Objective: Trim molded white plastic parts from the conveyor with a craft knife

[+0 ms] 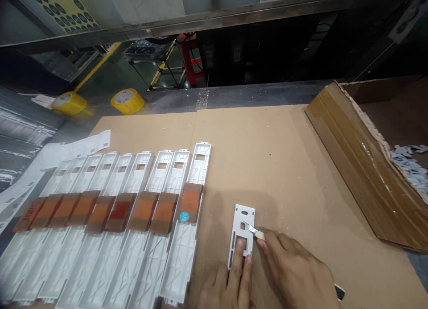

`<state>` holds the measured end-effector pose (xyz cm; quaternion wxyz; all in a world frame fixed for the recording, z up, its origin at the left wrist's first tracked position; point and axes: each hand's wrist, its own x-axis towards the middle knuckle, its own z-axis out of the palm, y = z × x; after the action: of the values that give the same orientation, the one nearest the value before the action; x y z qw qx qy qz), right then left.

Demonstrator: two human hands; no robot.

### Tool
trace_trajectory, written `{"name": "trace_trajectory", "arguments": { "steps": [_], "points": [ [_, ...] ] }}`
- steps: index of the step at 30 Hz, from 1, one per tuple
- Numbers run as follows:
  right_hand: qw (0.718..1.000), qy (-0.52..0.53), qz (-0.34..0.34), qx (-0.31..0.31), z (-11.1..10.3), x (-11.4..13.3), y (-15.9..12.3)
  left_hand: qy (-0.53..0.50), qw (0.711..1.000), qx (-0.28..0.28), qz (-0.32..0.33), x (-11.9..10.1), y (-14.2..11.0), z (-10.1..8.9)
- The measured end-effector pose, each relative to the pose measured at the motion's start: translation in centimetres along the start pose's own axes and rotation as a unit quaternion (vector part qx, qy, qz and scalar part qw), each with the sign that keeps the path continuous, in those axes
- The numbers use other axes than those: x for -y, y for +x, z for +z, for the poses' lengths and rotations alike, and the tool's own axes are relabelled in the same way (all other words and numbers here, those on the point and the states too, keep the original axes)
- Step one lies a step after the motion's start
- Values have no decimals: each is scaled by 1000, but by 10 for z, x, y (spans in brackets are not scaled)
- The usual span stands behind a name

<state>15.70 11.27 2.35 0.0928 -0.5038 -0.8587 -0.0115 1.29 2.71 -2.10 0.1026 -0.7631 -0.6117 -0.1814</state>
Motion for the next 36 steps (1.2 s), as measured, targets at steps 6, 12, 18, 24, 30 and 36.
{"name": "trace_trajectory", "arguments": {
  "steps": [6,12,18,24,30,36],
  "points": [
    [1000,4,3,19,2,-2,-3,11,1000,-12,20,5,1,-3],
    [999,-15,1,51,7,-5,-10,7,1000,-11,9,3,3,-6],
    [998,-7,12,66,6,-3,-10,6,1000,-8,4,0,-2,0],
    [996,11,24,80,7,-3,-15,8,1000,-8,4,1,-4,1],
    [997,27,24,72,2,-1,-6,15,999,34,33,5,1,-10],
    [1000,8,-3,0,-6,3,4,31,998,44,40,7,-1,-11]
  ]
}}
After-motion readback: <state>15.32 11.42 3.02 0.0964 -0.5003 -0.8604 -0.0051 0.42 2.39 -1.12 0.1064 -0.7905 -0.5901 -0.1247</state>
